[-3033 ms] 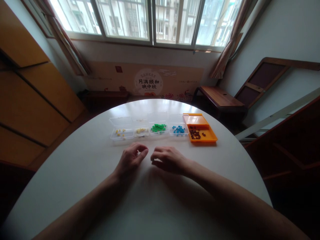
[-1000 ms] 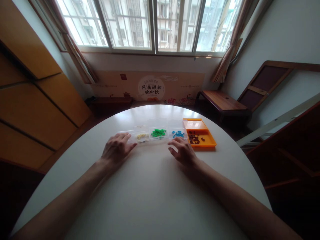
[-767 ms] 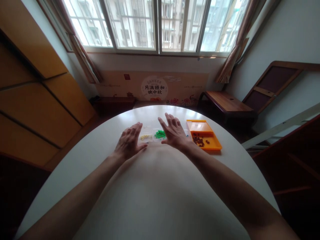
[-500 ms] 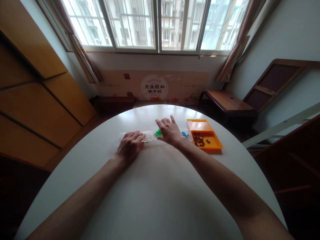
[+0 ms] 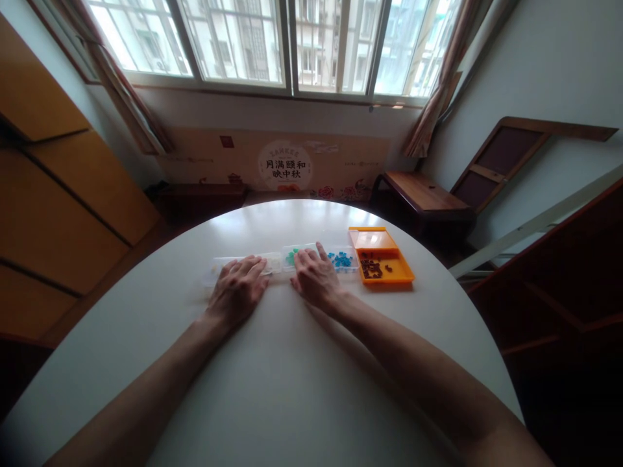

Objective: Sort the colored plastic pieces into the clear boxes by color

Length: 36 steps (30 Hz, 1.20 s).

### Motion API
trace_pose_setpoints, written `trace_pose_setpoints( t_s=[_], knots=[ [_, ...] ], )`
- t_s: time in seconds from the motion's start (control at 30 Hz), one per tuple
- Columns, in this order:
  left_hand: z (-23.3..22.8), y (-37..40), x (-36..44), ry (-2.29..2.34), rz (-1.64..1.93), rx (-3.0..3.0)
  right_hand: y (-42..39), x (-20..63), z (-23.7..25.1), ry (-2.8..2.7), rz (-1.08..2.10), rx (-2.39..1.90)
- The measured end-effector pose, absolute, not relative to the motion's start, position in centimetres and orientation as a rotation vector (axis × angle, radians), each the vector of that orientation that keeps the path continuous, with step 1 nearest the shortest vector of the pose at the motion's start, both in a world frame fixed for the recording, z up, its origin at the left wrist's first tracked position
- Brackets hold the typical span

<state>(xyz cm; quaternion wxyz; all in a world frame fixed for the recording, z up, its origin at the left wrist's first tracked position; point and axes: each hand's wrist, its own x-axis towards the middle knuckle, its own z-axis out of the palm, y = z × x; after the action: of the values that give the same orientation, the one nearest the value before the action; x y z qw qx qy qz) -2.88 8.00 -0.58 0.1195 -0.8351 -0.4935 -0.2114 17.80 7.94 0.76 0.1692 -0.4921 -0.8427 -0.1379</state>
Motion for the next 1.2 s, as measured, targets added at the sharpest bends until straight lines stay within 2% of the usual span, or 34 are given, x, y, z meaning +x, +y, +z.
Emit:
trace_pose_setpoints(
  t_s=[0.2, 0.43, 0.6, 0.97, 1.07, 1.2],
  knots=[
    [-0.1, 7.7, -2.9, -1.443, -0.666, -2.397, 10.9, 22.1, 3.2, -2.141, -0.369, -1.547],
    [-0.4, 7.8, -3.2, -1.44, -0.654, -2.385, 8.0, 24.8, 0.2, -2.238, -0.386, -1.544],
    [-0.4, 7.5, -3.4, -1.462, -0.676, -2.394, 5.9, 24.6, -1.3, -2.317, -0.233, -1.566],
    [-0.3, 7.3, -3.2, -1.483, -0.715, -2.389, 5.3, 25.4, 0.7, -2.443, 0.124, -1.623],
    [-0.3, 7.2, -3.2, -1.493, -0.723, -2.391, 7.1, 27.3, 1.7, -2.271, 0.165, -1.565],
    [-0.1, 7.0, -3.2, -1.517, -0.73, -2.365, 12.3, 33.3, 2.1, -1.578, 0.072, -1.762]
  ],
)
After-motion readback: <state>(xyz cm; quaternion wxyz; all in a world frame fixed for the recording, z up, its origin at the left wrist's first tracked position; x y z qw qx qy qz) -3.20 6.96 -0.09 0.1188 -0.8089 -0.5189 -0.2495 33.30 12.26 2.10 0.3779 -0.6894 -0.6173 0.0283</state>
